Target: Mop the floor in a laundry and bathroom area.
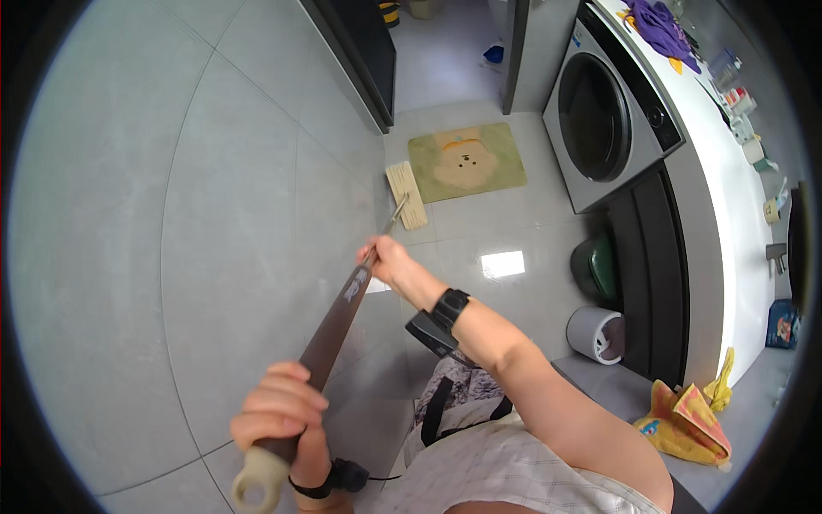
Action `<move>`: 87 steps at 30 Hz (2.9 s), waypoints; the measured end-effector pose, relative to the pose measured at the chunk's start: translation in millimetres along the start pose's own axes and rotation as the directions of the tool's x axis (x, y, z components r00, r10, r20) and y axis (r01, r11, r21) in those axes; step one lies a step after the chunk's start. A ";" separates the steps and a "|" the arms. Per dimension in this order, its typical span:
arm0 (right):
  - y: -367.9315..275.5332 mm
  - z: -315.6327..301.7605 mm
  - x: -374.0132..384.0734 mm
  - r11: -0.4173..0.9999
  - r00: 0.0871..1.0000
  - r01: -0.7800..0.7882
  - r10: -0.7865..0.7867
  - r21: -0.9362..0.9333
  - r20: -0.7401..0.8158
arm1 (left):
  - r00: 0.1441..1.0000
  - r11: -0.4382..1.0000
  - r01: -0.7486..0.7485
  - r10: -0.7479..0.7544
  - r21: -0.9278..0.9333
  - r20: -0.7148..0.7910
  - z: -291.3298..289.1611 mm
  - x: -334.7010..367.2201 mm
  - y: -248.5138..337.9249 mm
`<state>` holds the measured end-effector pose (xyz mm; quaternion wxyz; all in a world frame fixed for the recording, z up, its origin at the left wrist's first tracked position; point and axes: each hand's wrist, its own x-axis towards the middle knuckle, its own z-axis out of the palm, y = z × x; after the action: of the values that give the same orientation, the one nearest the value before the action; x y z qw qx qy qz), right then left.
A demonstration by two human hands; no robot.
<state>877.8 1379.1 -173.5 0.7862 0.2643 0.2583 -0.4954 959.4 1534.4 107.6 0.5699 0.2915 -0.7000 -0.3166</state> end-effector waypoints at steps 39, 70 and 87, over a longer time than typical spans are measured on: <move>20.3 -23.9 -47.4 0.813 0.996 -0.060 0.006 -0.580 -0.094 | 0.911 0.961 0.210 -0.259 0.178 0.320 21.2 12.1 8.9; 52.3 -108.6 -34.1 0.998 0.990 -0.033 0.026 -0.045 -0.140 | 0.969 0.978 0.152 -0.119 0.140 -0.218 30.2 -76.6 65.3; -17.9 -195.9 -167.5 0.995 0.861 0.098 -0.102 -0.034 -0.498 | 0.943 0.839 0.254 -0.326 -0.481 -0.070 2.6 -47.3 19.2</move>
<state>770.2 1611.7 -206.8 0.6670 0.3665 0.4677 -0.4494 964.5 1583.1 93.1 0.6188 0.2718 -0.5066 -0.5353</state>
